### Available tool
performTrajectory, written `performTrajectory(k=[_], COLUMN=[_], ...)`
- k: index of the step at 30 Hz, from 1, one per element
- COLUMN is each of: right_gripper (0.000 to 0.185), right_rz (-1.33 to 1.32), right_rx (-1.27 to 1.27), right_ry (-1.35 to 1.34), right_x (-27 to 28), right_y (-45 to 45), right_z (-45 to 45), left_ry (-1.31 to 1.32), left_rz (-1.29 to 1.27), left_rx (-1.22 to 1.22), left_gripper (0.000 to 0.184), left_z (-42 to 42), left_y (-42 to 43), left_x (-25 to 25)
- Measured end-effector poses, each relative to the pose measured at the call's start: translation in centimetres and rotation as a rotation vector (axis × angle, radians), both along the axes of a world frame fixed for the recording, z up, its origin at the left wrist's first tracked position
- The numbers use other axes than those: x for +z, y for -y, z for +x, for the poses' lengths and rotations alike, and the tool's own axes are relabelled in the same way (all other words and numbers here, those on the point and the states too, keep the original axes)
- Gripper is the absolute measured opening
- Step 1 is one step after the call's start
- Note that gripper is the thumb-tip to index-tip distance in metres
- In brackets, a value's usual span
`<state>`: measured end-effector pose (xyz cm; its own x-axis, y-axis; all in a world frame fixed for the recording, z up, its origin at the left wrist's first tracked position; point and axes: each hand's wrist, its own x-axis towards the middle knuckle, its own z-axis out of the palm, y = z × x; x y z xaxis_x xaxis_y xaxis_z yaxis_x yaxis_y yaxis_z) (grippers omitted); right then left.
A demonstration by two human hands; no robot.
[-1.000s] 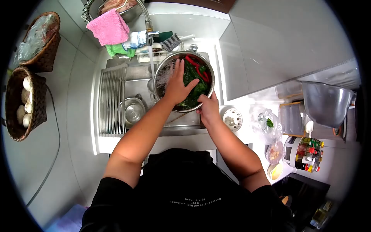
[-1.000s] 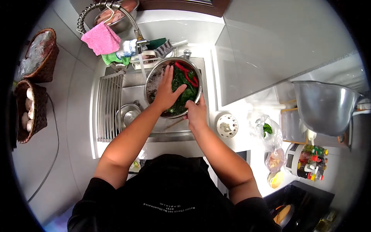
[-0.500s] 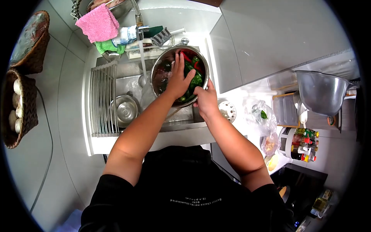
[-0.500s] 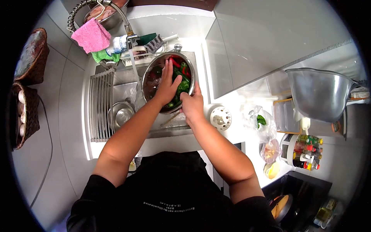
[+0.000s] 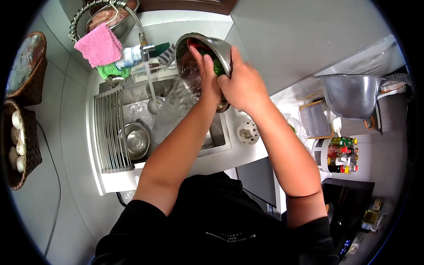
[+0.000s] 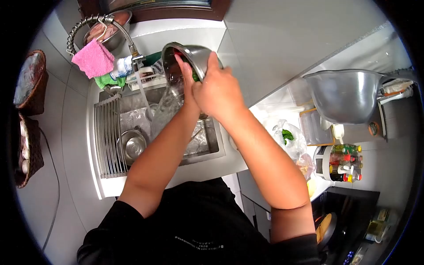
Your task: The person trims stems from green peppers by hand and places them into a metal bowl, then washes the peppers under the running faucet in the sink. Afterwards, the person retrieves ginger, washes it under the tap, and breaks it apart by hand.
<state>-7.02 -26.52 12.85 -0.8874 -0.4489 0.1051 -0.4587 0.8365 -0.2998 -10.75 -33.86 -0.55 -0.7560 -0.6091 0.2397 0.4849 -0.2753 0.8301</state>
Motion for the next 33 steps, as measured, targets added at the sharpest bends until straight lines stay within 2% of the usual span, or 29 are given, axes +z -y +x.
performTrajectory(k=[3, 6, 7, 8, 10, 11, 12, 13, 14, 15, 16, 17, 19, 21, 23, 24, 27, 28, 32, 33], right_gripper=[0.069, 0.067, 0.066, 0.069, 0.067, 0.066, 0.063, 0.058, 0.054, 0.039, 0.040, 0.039, 0.038, 0.037, 0.034, 0.033, 0.030, 0.031, 0.034, 0.035], right_rz=[0.089, 0.211, 0.256, 0.159, -0.007, -0.090, -0.201, -0.451, -0.673, -0.863, -0.885, -1.005, -1.084, -1.140, -1.114, -1.106, -1.011, -0.942, -0.808, -0.795], right_rx=[-0.042, -0.028, -0.014, -0.018, -0.011, -0.001, 0.075, -0.040, -0.159, -0.306, -0.356, -0.423, -0.400, -0.466, -0.420, -0.384, -0.327, -0.279, -0.165, -0.168], right_ry=[-0.061, -0.224, -0.261, -0.267, -0.221, -0.190, -0.310, 0.147, 0.627, 0.936, 1.145, 1.174, 1.139, 1.252, 1.332, 1.339, 1.361, 1.398, 1.349, 1.337], right_x=[4.4, 5.3, 5.4, 4.6, 2.3, 0.1, -4.6, -5.8, -7.2, -11.3, -14.6, -16.9, -18.7, -20.8, -23.6, -23.7, -23.6, -23.6, -19.5, -19.4], right_y=[1.1, 1.6, 1.6, 1.5, 0.8, 0.2, -0.9, -1.1, -1.1, -1.4, -1.7, -0.8, 1.5, 3.5, 5.2, 6.2, 7.8, 8.0, 8.3, 8.2], right_z=[1.3, 2.1, 2.3, 2.2, 1.6, 0.9, -1.2, -1.3, -1.0, -1.9, -2.0, -0.6, 2.3, 2.9, 2.7, 2.8, 2.9, 2.6, 3.4, 3.0], left_ry=[-0.355, -0.773, -0.721, -0.668, -0.180, -0.018, 0.177, 0.290, 0.495, 0.736, 0.777, 0.820, 0.728, 0.872, 0.827, 0.907, 0.857, 0.998, 0.932, 0.973], left_rz=[0.356, 0.722, 0.677, 0.633, 0.235, 0.041, -0.137, -0.311, -0.469, -0.679, -0.730, -0.780, -0.918, -0.743, -0.826, -0.861, -1.535, -1.729, -1.910, -1.799], left_rx=[-0.325, -0.957, -0.924, -0.892, -0.260, -0.071, 0.112, 0.167, 0.073, 0.043, -0.005, -0.058, 0.115, -0.026, 0.060, -0.032, -0.129, -0.219, -0.224, -0.310], left_gripper=[0.079, 0.076, 0.076, 0.075, 0.075, 0.074, 0.074, 0.074, 0.081, 0.079, 0.076, 0.073, 0.053, 0.043, 0.039, 0.051, 0.074, 0.100, 0.119, 0.120], left_z=[-0.6, -1.5, -1.5, -1.6, -0.7, 0.0, 0.8, 1.6, 2.5, 4.3, 6.1, 7.8, 10.9, 13.6, 15.4, 16.2, 17.6, 17.7, 16.5, 15.7], left_y=[-1.3, -1.6, -1.6, -1.5, -1.1, -0.5, 0.0, 1.2, 2.9, 4.2, 6.0, 7.8, 10.9, 13.8, 15.7, 16.6, 17.6, 17.4, 18.3, 18.5], left_x=[4.0, 5.3, 5.0, 4.8, 2.2, 0.8, -0.5, -2.1, -4.5, -5.5, -5.8, -5.8, -4.7, -1.8, -1.4, -0.8, -1.2, -0.8, -2.7, -2.8])
